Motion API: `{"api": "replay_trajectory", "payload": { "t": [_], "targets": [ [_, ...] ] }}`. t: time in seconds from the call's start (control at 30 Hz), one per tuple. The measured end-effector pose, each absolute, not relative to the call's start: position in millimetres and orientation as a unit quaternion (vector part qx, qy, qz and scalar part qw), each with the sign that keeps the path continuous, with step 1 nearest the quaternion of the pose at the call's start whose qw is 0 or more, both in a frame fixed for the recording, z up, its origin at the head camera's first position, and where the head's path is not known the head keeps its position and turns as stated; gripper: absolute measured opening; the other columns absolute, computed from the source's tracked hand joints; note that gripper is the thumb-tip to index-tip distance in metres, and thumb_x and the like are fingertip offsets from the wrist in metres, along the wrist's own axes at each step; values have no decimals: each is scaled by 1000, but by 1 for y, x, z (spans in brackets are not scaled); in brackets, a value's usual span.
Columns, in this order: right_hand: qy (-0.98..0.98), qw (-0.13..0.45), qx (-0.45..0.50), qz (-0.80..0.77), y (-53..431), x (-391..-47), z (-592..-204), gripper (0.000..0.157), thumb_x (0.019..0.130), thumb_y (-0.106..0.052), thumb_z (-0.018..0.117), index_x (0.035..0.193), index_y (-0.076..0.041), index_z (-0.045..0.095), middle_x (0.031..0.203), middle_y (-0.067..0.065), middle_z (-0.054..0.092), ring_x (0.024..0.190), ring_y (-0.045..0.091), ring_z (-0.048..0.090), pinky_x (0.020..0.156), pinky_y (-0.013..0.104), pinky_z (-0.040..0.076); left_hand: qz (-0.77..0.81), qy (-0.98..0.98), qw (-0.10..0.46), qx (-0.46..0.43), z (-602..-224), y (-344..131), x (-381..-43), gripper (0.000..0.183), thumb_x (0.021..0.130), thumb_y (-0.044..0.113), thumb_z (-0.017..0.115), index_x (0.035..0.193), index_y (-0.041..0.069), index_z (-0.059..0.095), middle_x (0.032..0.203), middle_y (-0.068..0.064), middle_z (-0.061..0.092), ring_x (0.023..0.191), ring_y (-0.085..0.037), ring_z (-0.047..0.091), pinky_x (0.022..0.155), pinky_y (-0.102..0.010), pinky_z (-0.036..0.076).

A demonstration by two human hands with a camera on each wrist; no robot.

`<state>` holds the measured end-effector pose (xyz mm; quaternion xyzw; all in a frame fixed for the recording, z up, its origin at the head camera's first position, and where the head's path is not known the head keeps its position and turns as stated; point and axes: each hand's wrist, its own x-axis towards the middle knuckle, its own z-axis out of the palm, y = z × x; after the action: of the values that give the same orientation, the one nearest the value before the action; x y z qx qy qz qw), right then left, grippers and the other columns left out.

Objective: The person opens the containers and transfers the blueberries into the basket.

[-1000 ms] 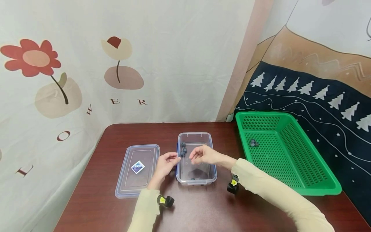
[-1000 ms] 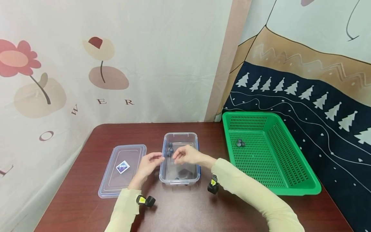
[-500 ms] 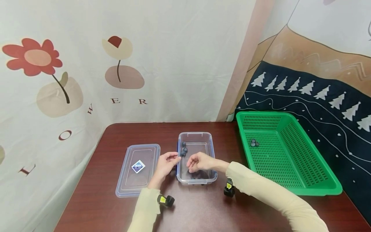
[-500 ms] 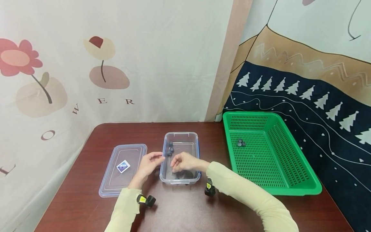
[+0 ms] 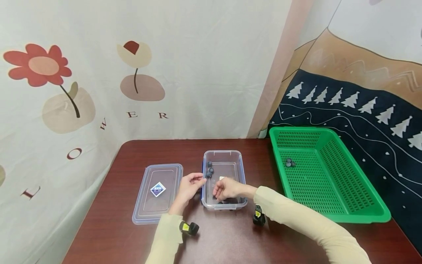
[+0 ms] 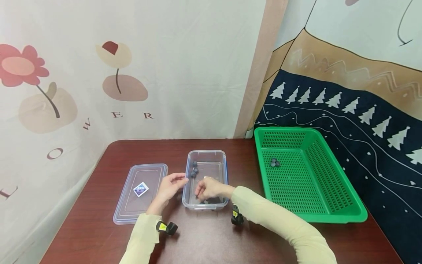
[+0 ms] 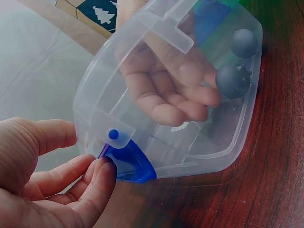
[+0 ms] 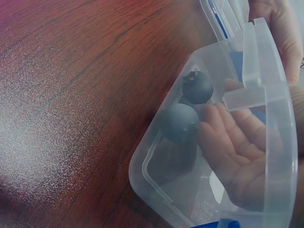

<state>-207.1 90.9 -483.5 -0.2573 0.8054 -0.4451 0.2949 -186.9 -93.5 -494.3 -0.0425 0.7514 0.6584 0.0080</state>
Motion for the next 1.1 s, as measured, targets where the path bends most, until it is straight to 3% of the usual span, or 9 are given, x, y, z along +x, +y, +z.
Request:
{"api": "replay_trajectory", "payload": {
  "t": [0.23,0.43,0.57,0.8,1.1],
  "targets": [
    [826,301,-252,-404,90,-205,-479,14,69,11,69,82,8,65,66,4,64,57,3,53,54,15,45,659,751,9,-38,-494,-93,-186,28,82,-1,67,106,-14,61,90,-19,66,70,-5,58,64,-16,49],
    [836,323,-258,-361,89,-204,-476,13,70,12,65,80,3,68,69,9,66,57,4,53,53,16,46,664,747,15,-33,-489,-93,-185,28,82,-2,66,106,-16,60,91,-22,66,69,-4,56,63,-16,49],
    [835,329,-280,-340,90,-205,-475,16,68,12,65,79,2,69,67,3,66,59,2,54,55,14,45,660,750,15,-27,-473,-92,-177,28,83,-5,63,106,-20,57,91,-27,64,69,-5,56,65,-19,51],
    [835,312,-327,-314,89,-205,-475,16,68,11,65,80,2,70,66,1,65,59,0,53,58,14,46,656,754,4,-33,-495,-94,-187,28,82,-1,67,105,-14,61,89,-19,66,69,-5,57,63,-16,49],
    [827,298,-346,-328,89,-206,-479,13,69,9,62,79,3,68,66,7,66,56,-2,50,55,12,44,661,750,7,-35,-494,-94,-185,28,82,-1,67,106,-14,61,89,-18,66,68,-5,57,63,-17,49]
  ]
}}
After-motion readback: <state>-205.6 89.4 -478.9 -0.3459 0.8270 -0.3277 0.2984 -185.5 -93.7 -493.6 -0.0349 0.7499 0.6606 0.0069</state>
